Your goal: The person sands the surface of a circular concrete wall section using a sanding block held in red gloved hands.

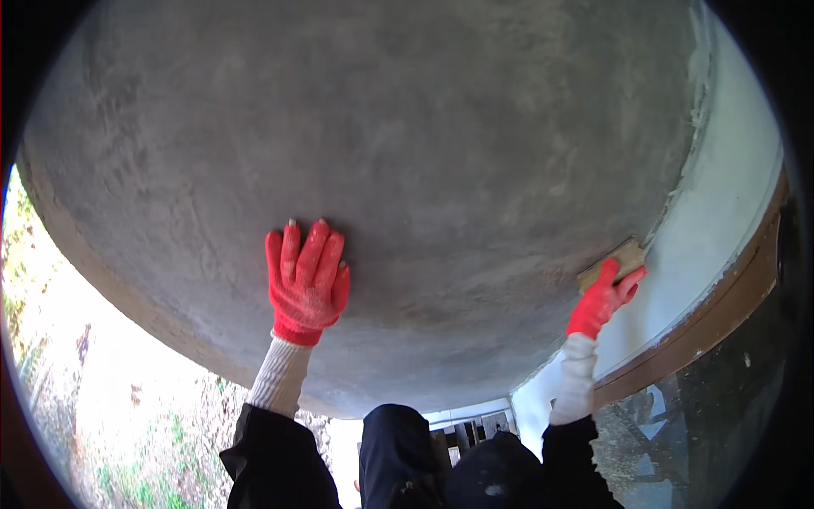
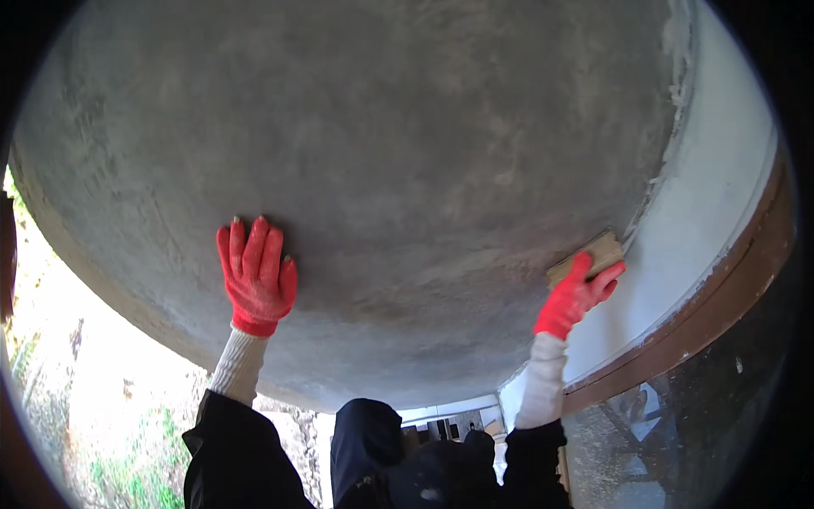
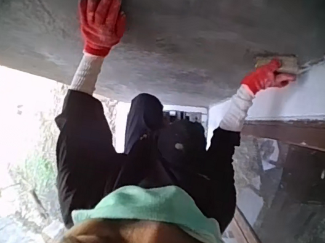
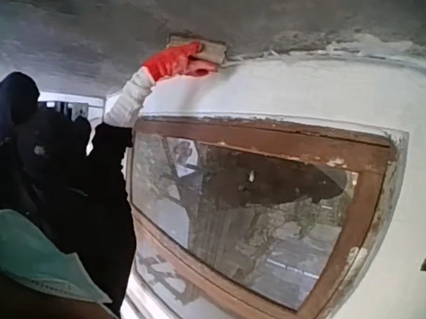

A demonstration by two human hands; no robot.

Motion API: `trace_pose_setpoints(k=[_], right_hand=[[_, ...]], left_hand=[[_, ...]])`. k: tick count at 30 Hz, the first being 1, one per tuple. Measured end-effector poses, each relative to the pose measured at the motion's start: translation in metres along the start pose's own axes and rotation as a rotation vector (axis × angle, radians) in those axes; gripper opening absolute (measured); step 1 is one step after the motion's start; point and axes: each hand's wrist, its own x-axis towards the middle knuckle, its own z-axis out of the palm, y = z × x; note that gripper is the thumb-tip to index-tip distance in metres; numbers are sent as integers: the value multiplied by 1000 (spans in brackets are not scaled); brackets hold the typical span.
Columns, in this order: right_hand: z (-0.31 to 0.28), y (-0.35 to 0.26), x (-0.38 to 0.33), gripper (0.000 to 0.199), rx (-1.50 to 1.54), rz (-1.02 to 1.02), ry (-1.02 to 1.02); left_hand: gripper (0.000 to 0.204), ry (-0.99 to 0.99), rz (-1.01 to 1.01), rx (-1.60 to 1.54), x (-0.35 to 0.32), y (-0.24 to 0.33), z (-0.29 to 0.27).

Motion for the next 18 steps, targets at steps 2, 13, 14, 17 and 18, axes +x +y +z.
trace_pose_setpoints(k=[2, 13, 14, 17, 18], right_hand=[[35, 2, -54, 80, -32, -175, 59], [68, 36, -177, 73, -103, -807, -280], [63, 23, -145, 78, -20, -708, 4], [25, 44, -67, 84, 27, -84, -106], [25, 38, -69, 84, 13, -91, -108]], left_hand=[[42, 46, 44, 36, 1, -3, 8], [44, 65, 110, -18, 3, -3, 12], [44, 51, 107, -2, 1, -5, 7], [44, 61, 91, -1, 2, -8, -1], [44, 41, 84, -10, 5, -4, -2]])
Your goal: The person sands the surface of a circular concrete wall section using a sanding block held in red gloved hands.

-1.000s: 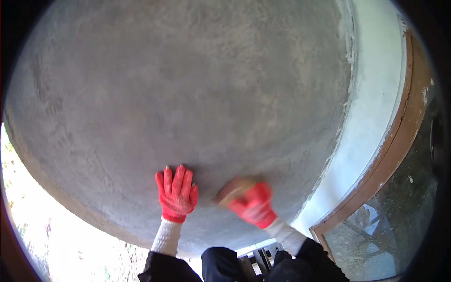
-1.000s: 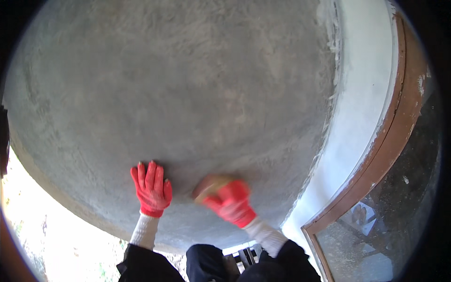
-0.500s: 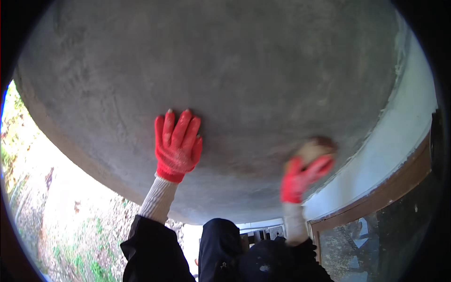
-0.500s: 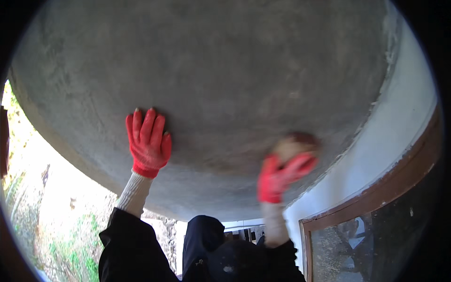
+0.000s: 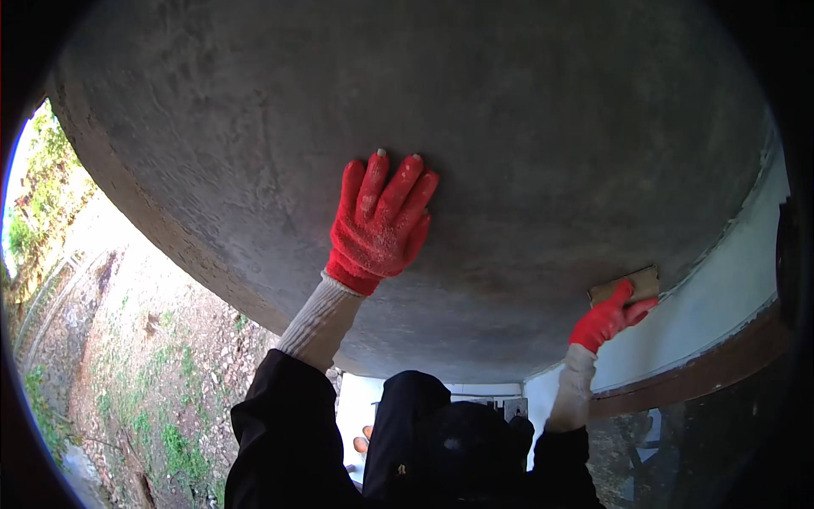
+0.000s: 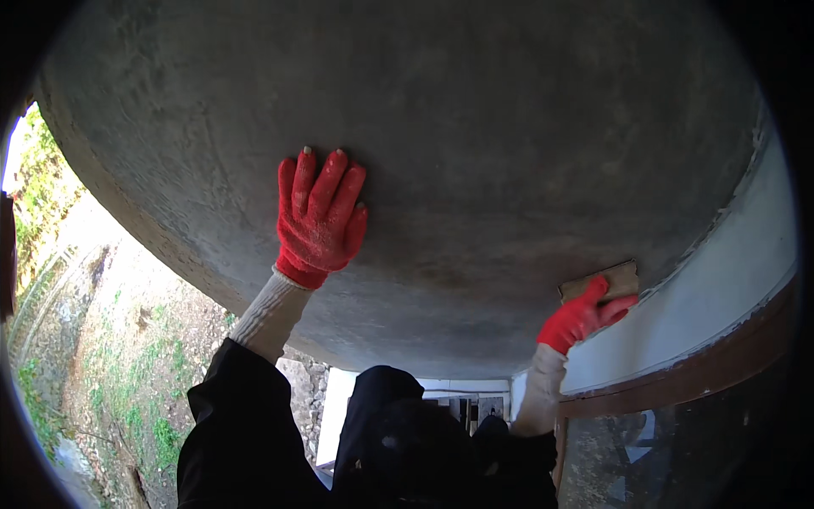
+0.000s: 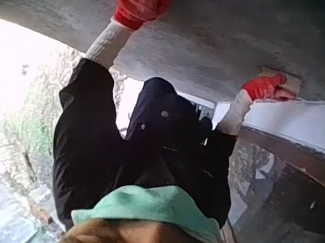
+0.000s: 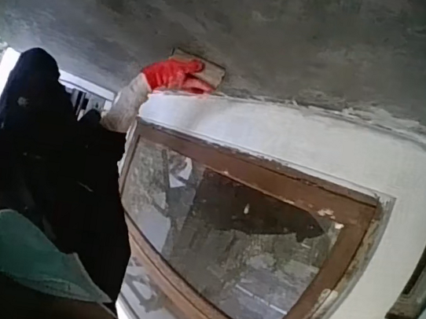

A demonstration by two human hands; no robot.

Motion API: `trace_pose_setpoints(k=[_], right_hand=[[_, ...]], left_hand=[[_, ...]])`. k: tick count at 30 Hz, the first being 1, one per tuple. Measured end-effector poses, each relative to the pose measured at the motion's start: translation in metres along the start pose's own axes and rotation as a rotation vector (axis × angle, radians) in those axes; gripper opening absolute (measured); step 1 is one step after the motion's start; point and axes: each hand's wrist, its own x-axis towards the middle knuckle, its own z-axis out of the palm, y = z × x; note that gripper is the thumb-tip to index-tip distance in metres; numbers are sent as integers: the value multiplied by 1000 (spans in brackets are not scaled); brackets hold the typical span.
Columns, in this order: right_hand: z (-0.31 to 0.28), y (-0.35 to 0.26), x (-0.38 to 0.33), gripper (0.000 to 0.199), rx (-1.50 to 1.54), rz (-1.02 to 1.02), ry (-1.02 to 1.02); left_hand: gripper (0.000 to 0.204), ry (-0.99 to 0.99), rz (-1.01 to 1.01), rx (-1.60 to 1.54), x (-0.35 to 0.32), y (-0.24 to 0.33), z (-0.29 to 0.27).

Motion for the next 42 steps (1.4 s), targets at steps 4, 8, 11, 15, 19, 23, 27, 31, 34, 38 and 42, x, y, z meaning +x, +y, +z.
trace_pose_setpoints(k=[4, 8, 11, 15, 19, 23, 27, 31, 34, 38, 42], right_hand=[[62, -35, -97, 83, 280, -227, 79], [85, -67, -149, 62, 124, -1157, -303], [51, -34, -81, 74, -84, -956, -69], [1, -20, 32, 77, 139, -120, 126], [-3, -41, 42, 73, 197, 77, 221], [58, -57, -98, 88, -39, -630, -17], [76, -56, -126, 82, -40, -1381, -192], [31, -35, -37, 92, -71, -633, -72], [0, -26, 57, 76, 181, -123, 153], [-10, -3, 49, 72, -519, -392, 187], [63, -12, -124, 65, 58, -746, -217]], left_hand=[[46, 21, 1, -43, 3, 10, 13], [48, -18, 3, -10, -8, -4, 5], [48, -8, 9, -58, -5, 0, 9], [47, -9, 8, -24, -7, -5, 1], [47, 6, -3, -42, -5, 1, 5], [59, -2, -16, -35, -9, 2, 6], [58, -20, -12, -40, -6, 0, 7], [57, -23, -6, -4, -9, -5, 0], [46, -5, -1, -22, -8, -1, 4], [45, 16, -2, -16, -3, 5, 10], [43, -9, 2, -31, -4, 6, 8]])
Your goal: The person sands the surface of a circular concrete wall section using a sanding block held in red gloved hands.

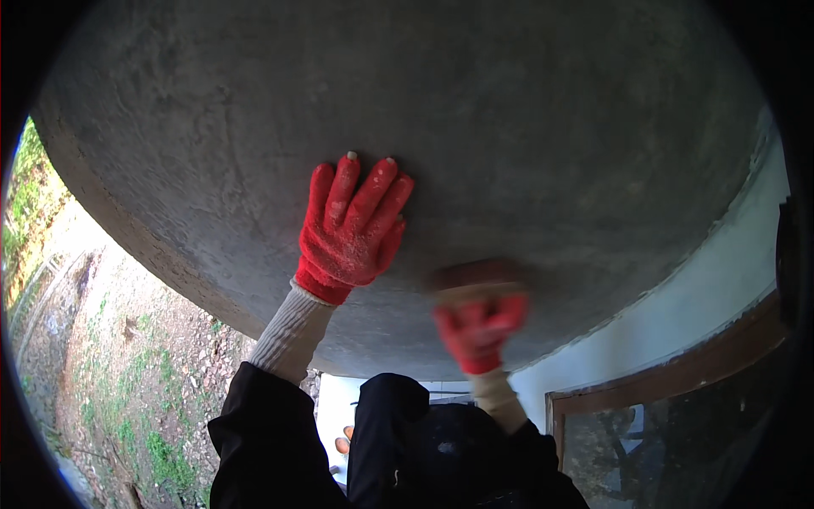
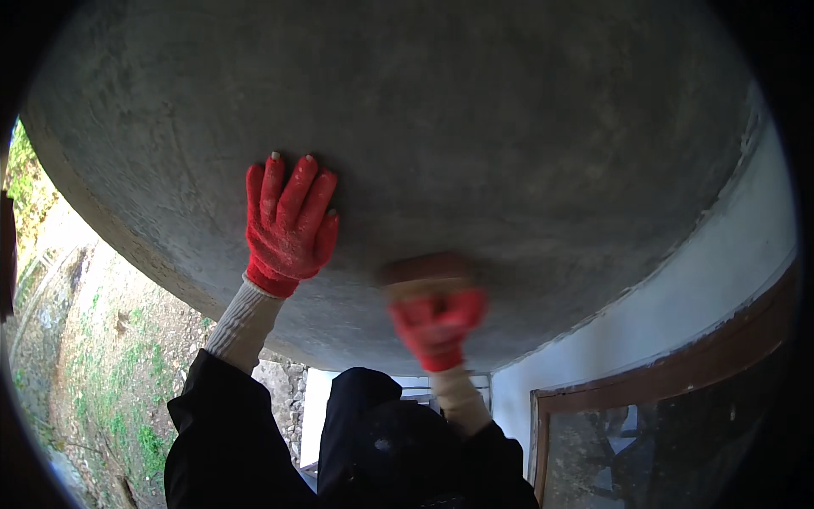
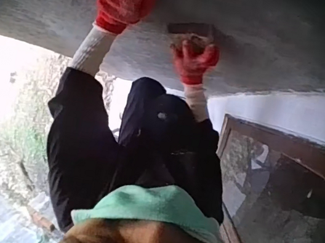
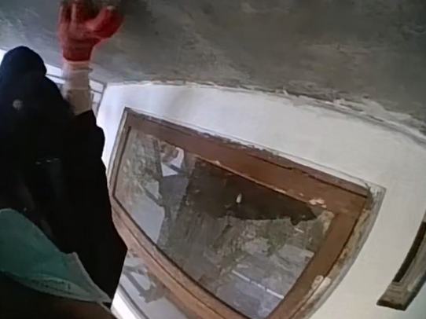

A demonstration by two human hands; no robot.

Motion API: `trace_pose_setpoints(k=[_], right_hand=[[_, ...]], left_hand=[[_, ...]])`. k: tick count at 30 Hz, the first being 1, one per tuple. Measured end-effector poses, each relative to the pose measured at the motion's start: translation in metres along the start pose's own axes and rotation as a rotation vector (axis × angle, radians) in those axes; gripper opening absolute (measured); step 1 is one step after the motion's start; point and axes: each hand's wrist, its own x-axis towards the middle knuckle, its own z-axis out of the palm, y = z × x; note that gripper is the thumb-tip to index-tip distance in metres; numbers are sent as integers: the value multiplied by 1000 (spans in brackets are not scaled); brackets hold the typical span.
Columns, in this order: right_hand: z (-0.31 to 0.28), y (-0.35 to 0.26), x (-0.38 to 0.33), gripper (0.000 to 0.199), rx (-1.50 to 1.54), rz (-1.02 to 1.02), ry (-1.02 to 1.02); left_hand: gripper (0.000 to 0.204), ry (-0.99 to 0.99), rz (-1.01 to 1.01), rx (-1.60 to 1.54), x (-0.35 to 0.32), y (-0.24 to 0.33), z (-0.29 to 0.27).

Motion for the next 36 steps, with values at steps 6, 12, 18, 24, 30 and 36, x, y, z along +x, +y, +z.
trace_pose_setpoints(k=[6, 12, 18, 24, 30, 36], right_hand=[[-40, 35, 49, 69, -180, 22, 104], [-121, 115, 116, 78, -126, 733, 380], [7, -28, 30, 81, -109, -89, 33], [-28, -69, 147, 71, -246, -413, -81], [-29, -141, 254, 57, -179, -509, -34], [69, -71, 27, 51, -399, -1614, -539]], left_hand=[[43, 7, 16, 9, -1, -4, -1], [43, 29, -7, 16, -3, -2, 0], [47, 19, -10, -96, -2, -5, -5], [56, 157, -553, -209, -78, 15, -66], [53, 242, -1168, -337, -160, 85, -103], [50, 193, -1245, -452, -150, 107, -133]])
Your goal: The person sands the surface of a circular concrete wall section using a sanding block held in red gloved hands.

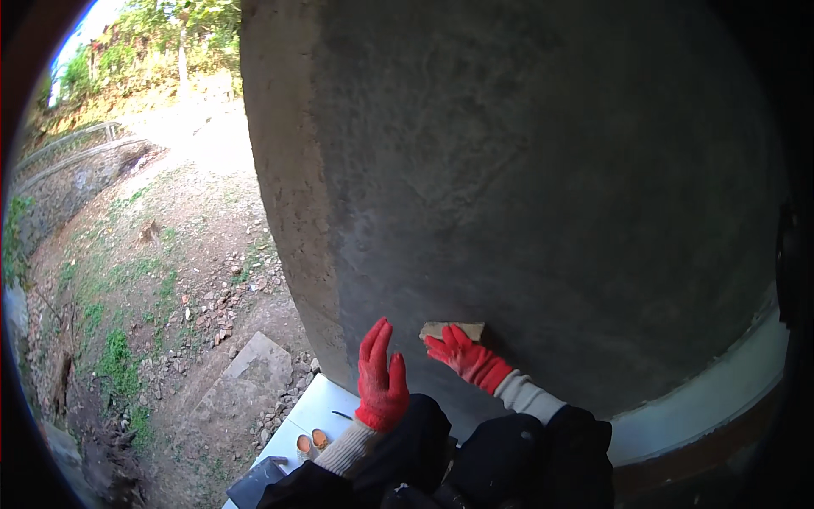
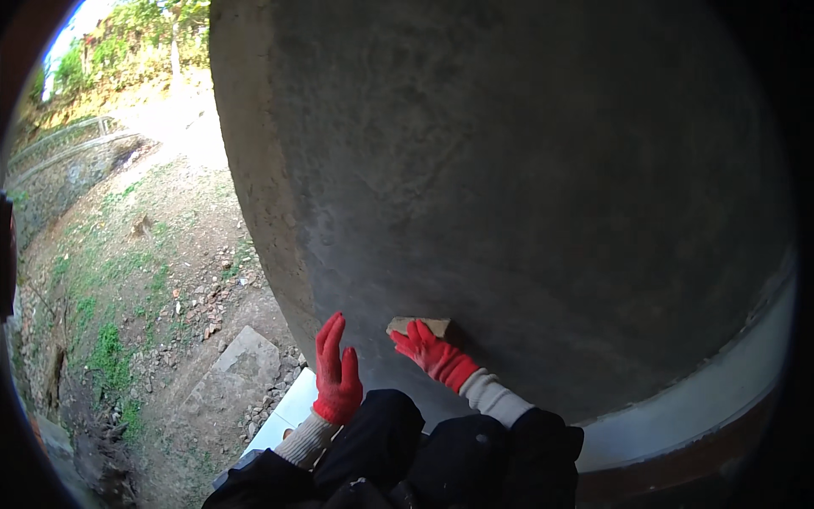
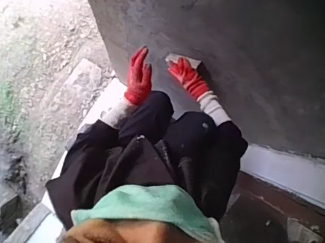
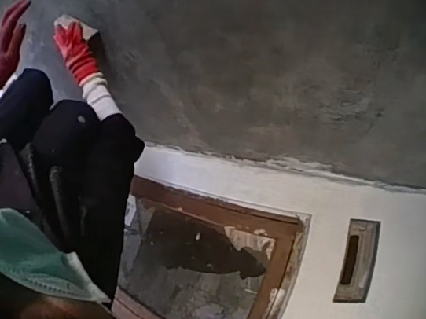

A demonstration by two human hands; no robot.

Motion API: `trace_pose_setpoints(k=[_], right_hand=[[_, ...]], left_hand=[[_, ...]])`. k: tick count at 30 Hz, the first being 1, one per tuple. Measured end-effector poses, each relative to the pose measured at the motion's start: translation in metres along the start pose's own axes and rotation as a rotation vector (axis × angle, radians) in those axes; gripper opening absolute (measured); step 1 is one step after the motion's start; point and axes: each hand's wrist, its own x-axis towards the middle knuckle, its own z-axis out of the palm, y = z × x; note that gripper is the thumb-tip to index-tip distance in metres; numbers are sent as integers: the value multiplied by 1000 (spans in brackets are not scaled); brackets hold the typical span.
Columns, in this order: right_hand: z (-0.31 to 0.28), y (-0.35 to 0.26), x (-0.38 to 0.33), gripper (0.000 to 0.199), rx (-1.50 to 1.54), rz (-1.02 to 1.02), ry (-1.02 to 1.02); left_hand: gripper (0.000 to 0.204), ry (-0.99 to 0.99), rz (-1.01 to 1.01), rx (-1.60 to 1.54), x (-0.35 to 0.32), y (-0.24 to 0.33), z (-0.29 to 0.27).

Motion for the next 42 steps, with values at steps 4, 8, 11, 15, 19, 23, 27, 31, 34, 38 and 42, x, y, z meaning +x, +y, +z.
trace_pose_setpoints(k=[4, 8, 11, 15, 19, 23, 27, 31, 34, 38, 42], right_hand=[[-70, 157, 30, 49, 138, 358, 224], [-180, 360, 40, 66, -51, 851, 527], [-195, 402, 60, 66, -184, 1009, 637], [-152, 281, 104, 45, 61, 659, 400], [-32, 102, 101, 40, 14, -37, 56], [-73, 167, 122, 47, 54, 187, 158], [-185, 315, 106, 71, 109, 758, 412], [-192, 325, 98, 65, 133, 796, 447], [-163, 291, 81, 59, 369, 748, 327], [-160, 282, 56, 46, 352, 689, 438], [-176, 328, 15, 41, 690, 855, 795]], left_hand=[[40, 6, -95, 9, -16, -15, -29], [37, -14, -112, -25, -22, -11, -31], [37, 30, -129, -66, -26, -8, -26], [37, 35, -145, -112, -33, -5, -30], [37, 50, -151, -115, -34, 0, -37], [37, 89, -195, -113, -24, -15, -31], [43, 56, -107, -237, 55, 41, -7], [56, 21, -4, -368, 135, 74, 26], [62, 92, 39, -404, 158, 84, 62], [68, 188, 8, -207, 172, 89, 86], [94, 412, -56, 67, 199, 103, 96]])
